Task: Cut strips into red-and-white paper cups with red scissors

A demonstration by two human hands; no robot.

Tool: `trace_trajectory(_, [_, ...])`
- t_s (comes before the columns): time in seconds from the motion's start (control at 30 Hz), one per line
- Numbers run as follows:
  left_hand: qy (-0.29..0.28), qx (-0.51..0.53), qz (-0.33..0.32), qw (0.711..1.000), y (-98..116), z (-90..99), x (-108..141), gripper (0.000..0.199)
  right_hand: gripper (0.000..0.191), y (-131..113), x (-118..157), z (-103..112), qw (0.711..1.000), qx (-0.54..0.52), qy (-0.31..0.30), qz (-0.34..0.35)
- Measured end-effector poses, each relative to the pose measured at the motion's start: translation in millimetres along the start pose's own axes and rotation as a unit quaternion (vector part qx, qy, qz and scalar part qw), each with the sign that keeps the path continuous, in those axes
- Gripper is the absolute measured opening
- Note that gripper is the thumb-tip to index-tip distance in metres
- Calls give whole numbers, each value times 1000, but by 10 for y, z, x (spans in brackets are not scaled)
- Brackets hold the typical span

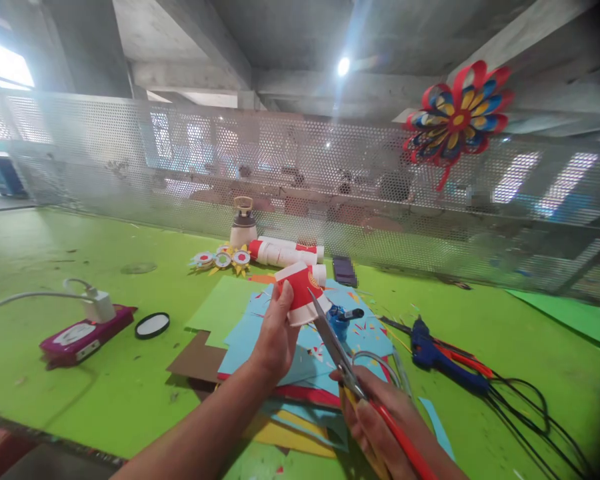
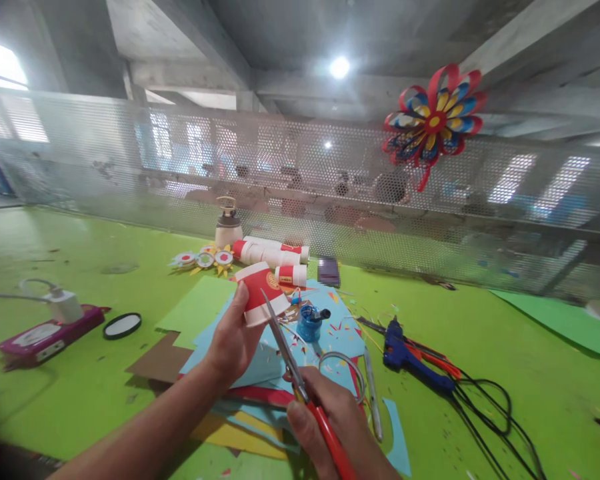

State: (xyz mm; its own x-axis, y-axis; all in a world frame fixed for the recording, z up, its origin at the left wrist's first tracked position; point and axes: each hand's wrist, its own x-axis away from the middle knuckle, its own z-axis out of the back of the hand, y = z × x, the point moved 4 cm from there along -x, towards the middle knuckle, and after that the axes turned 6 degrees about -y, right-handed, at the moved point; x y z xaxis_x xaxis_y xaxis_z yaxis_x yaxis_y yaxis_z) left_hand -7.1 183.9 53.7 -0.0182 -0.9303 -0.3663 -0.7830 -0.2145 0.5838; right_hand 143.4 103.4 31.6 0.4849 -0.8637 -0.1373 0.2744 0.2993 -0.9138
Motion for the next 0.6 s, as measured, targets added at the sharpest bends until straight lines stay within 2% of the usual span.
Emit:
trace_trajectory(0.23, [0,-1,7,1000,-3,1,7,50,55,-43,18,-1,1000,-10,5,-10])
trace_trajectory(0.43, [-1,-7,-7,1000,28,-20,3,46,53,-56,24,12,1000,19,16,15])
trace_trajectory(0.6, [-12,-4,6,1000,11,-14,6,47,56,27,-11,25,998,54,14,32])
